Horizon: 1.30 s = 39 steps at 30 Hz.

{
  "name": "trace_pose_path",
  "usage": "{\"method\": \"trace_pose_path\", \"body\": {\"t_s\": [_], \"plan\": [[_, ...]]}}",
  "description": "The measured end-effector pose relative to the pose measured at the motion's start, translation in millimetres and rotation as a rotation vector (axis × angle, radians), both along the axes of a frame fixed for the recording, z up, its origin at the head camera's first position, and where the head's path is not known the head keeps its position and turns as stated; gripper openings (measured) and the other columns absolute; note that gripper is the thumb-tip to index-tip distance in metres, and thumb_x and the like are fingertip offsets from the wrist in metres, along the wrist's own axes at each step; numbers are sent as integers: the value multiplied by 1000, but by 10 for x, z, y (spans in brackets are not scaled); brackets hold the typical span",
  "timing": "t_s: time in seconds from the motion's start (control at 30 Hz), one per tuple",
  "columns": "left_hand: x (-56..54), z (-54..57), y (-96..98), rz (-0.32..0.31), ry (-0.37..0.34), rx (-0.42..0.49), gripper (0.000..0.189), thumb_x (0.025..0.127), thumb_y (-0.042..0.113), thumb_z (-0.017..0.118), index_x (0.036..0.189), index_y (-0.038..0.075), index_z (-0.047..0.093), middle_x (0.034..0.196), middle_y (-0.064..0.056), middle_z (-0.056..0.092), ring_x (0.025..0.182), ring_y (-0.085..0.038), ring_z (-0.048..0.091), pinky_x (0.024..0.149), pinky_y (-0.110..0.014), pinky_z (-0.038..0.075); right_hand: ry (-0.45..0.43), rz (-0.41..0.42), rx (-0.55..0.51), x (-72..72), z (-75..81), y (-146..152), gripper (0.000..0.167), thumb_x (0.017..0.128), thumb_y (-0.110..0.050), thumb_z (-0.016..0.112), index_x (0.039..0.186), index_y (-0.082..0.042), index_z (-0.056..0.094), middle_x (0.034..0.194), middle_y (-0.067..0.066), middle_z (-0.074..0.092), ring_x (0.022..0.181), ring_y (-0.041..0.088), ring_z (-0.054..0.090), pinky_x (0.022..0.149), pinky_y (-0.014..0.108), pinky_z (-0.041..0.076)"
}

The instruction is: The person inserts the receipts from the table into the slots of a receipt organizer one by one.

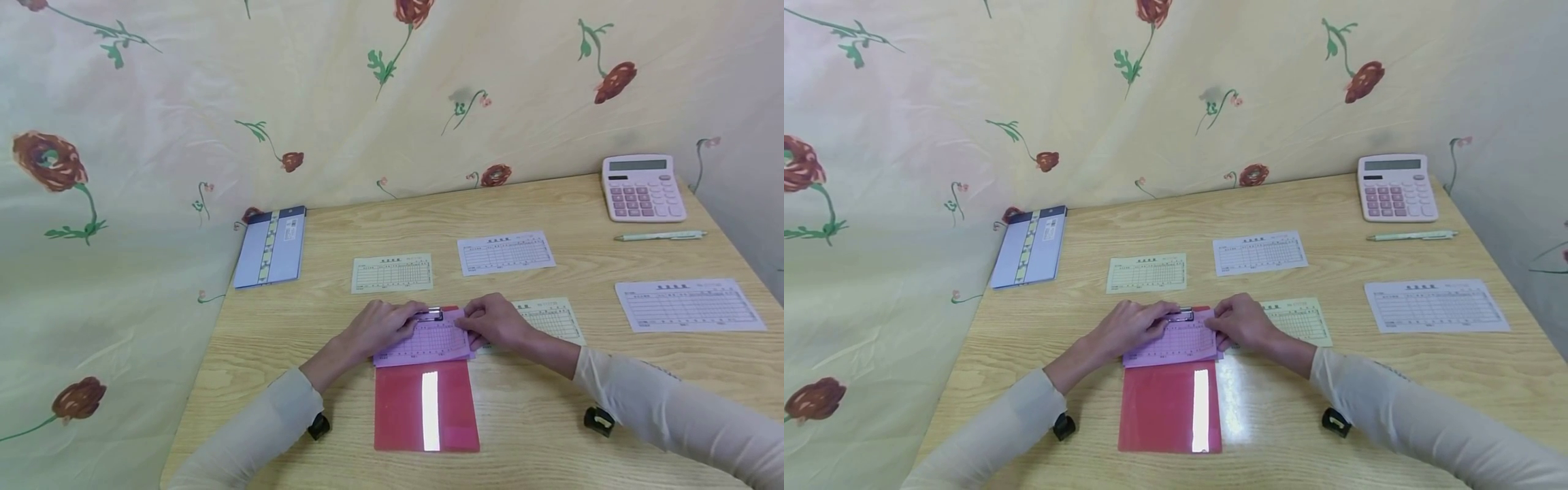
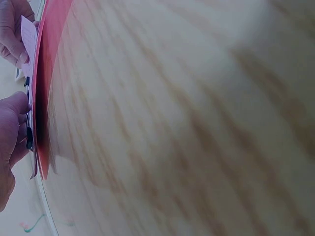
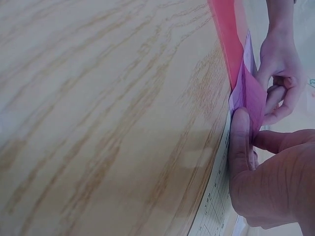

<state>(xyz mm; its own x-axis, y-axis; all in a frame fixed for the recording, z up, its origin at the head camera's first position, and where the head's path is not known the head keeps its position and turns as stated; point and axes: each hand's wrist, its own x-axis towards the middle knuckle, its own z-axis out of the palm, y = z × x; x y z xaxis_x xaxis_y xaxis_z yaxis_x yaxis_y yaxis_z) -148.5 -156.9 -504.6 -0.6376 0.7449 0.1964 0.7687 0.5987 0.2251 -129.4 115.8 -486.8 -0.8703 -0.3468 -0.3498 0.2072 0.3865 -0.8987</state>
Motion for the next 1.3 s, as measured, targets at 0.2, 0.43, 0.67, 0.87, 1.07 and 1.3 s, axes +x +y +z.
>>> {"method": "trace_pose_path", "body": {"t_s": [0.2, 0.43, 0.67, 0.87, 1.07, 1.3], "plan": [[-4, -8, -2, -3, -7, 16, 33, 101, 12, 70, 134, 11, 68, 89, -2, 78, 45, 0, 35, 43, -13, 30, -7, -2, -16, -1, 5, -5, 18, 101, -4, 70, 108, 13, 71, 84, 17, 77, 64, 21, 72, 59, 34, 62], [-3, -14, -3, 6, -30, 32, 33, 101, 11, 71, 134, 11, 68, 86, 0, 77, 45, 0, 38, 43, -13, 31, -21, 13, -25, -6, 24, 0, 20, 101, -4, 70, 111, 13, 68, 84, 17, 76, 63, 20, 71, 58, 32, 61], [0, -10, -3, 1, -20, 48, 32, 100, 11, 72, 132, 12, 70, 87, 1, 78, 47, -1, 39, 44, -14, 32, 84, 37, 58, -57, 93, 52, 29, 99, -5, 73, 120, 10, 61, 88, 14, 71, 56, 18, 63, 49, 31, 55], [-2, -10, 5, -4, -24, 60, 32, 99, 10, 73, 131, 11, 70, 93, -1, 79, 48, -1, 42, 44, -14, 33, 190, 86, 227, -106, 173, 56, 27, 102, -6, 67, 127, 5, 68, 105, 13, 69, 56, 21, 62, 46, 27, 49], [-4, -14, 2, -14, -11, 68, 32, 99, 9, 73, 131, 10, 70, 90, -1, 79, 47, -1, 41, 44, -13, 32, 201, 158, 303, -129, 207, 17, 24, 104, -4, 63, 125, 4, 71, 106, 12, 72, 54, 22, 62, 44, 28, 49], [1, -8, -2, -12, -22, 70, 33, 99, 9, 73, 131, 11, 70, 90, -1, 79, 47, 0, 40, 44, -13, 31, 210, 201, 341, -177, 215, -18, 23, 99, -4, 71, 119, 6, 73, 91, 8, 71, 55, 19, 61, 46, 30, 52]]}}
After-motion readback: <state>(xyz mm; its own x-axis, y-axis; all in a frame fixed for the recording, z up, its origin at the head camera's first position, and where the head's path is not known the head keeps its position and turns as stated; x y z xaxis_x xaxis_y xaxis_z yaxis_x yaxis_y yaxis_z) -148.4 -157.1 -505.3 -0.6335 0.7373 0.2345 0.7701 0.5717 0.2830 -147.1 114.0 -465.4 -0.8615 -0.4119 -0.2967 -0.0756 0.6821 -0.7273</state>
